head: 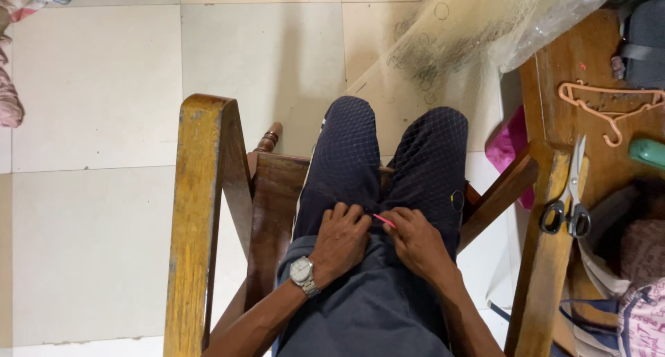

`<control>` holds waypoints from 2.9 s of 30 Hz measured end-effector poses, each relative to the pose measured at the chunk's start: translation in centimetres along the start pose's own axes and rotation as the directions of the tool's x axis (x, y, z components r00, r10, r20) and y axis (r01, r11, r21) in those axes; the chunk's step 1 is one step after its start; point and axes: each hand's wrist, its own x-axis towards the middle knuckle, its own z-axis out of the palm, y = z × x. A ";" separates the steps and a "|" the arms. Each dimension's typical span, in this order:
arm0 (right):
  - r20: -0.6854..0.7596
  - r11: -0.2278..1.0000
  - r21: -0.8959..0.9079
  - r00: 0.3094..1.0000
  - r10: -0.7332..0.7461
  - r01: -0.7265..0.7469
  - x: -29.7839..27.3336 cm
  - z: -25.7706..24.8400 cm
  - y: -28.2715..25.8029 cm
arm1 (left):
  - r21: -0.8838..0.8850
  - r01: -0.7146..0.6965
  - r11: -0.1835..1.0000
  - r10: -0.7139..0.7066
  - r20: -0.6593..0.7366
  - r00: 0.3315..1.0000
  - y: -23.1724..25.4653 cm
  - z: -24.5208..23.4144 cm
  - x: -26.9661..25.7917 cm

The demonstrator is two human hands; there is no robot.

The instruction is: Repairing a fishing net using scissors and a weaving tool

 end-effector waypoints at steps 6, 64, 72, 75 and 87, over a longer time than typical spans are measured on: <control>-0.031 0.997 0.071 1.000 -0.004 0.006 0.1 0.2 -0.2 | -0.030 0.016 0.999 -0.016 0.005 1.000 -0.5 0.7 -0.5; 0.149 0.436 0.858 0.945 0.293 -0.271 2.3 5.7 2.0 | -0.681 0.546 0.489 -0.592 0.201 0.780 -1.8 2.0 6.6; 0.159 0.271 0.927 0.928 0.338 -0.258 1.7 5.5 1.6 | -0.858 0.446 -0.255 -0.741 0.470 0.480 -0.6 7.6 8.5; 0.169 0.263 0.928 0.927 0.335 -0.264 1.8 7.3 3.0 | -0.876 0.381 -0.297 -0.757 0.459 0.466 -0.3 8.6 9.7; 0.161 0.314 0.908 0.923 0.351 -0.277 1.5 6.3 2.7 | -0.883 0.178 -0.433 -0.775 0.466 0.426 1.2 7.4 8.8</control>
